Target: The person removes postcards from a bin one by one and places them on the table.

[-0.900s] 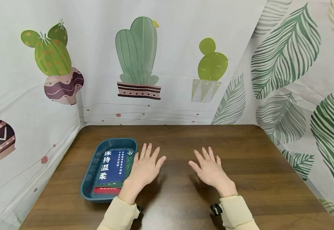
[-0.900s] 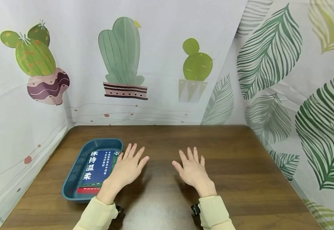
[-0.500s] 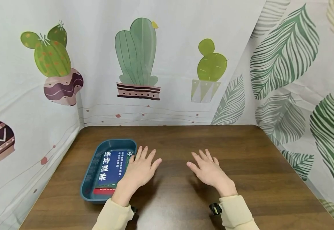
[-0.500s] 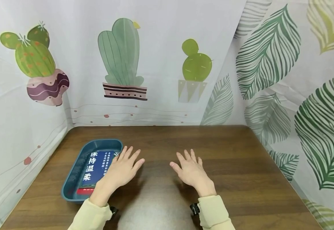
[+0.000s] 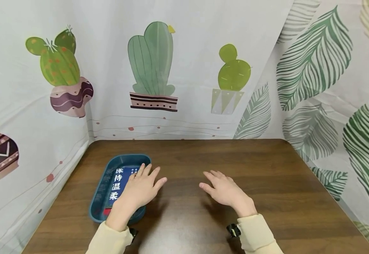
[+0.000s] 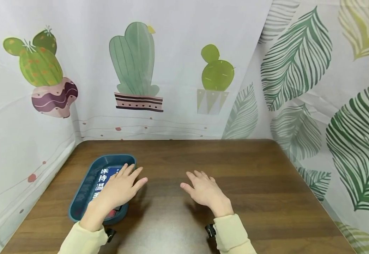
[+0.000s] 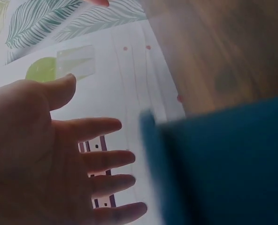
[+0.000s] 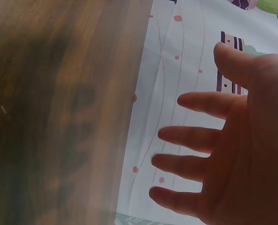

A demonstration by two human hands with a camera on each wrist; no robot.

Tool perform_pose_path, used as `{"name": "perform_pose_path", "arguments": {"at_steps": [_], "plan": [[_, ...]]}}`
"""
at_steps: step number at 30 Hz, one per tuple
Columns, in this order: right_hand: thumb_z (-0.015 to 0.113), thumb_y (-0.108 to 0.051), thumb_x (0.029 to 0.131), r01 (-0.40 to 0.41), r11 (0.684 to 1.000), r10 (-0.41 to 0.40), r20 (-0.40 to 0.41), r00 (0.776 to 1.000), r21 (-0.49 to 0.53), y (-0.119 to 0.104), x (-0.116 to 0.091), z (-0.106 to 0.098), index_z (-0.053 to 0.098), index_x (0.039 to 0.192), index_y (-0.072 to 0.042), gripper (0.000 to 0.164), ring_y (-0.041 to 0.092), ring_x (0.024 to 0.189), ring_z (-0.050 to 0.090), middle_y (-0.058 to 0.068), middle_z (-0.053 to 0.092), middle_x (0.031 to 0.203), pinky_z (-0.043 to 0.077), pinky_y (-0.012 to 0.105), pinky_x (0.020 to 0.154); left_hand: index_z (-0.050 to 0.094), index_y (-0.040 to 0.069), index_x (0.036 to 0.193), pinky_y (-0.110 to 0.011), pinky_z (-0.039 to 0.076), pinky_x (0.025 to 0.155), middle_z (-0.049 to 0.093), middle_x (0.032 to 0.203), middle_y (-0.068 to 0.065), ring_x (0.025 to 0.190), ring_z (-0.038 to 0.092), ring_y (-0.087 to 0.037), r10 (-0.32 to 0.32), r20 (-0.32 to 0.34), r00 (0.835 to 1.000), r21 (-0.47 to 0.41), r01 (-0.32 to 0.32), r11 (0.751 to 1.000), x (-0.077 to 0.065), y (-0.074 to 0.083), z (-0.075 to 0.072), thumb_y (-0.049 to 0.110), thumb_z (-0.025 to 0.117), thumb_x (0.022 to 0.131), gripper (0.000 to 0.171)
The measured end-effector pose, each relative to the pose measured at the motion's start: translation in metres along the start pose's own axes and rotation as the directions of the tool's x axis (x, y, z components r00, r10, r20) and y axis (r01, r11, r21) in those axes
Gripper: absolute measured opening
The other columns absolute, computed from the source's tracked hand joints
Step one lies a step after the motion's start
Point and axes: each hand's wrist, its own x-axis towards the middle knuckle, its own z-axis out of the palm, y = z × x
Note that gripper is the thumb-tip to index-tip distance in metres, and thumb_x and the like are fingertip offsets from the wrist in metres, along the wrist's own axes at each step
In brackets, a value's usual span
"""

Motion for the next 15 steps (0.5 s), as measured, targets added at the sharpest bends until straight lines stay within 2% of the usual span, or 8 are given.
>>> {"name": "perform_pose_path", "arguments": {"at_steps": [6,10,15], "plan": [[0.051,-0.045,0.1,0.062,0.997,-0.061,0.014,0.998,-0.036,-0.008,0.004,-0.002,0.047,0.145,-0.009,0.058,0.028,0.134,0.044,0.009,0.05,0.144,0.033,0.05,0.106,0.043,0.007,0.147,-0.067,0.021,0.105,0.031,0.153,-0.025,0.143,0.018,-0.045,0.023,0.012,1.0,0.031,-0.023,0.999,-0.008,-0.01,-0.015,0.053,0.039,0.102,0.065],[0.052,-0.043,0.1,0.094,0.994,-0.095,-0.002,0.996,-0.051,-0.017,0.008,-0.003,0.048,0.144,-0.011,0.055,0.028,0.132,0.047,0.009,0.052,0.142,0.034,0.052,0.104,0.045,0.006,0.146,-0.069,0.022,0.103,0.033,0.152,-0.026,0.143,0.017,-0.045,0.018,-0.02,1.0,0.057,-0.017,0.998,-0.012,-0.02,-0.025,0.053,0.041,0.101,0.065],[0.052,-0.04,0.1,0.17,0.98,-0.176,-0.057,0.983,-0.1,-0.026,0.015,-0.002,0.052,0.141,-0.012,0.05,0.026,0.125,0.054,0.008,0.057,0.136,0.04,0.05,0.1,0.048,0.005,0.143,-0.072,0.024,0.099,0.036,0.149,-0.028,0.142,0.019,-0.048,0.014,-0.059,0.998,0.081,-0.01,0.997,-0.016,-0.037,-0.036,0.052,0.046,0.1,0.064]]}}
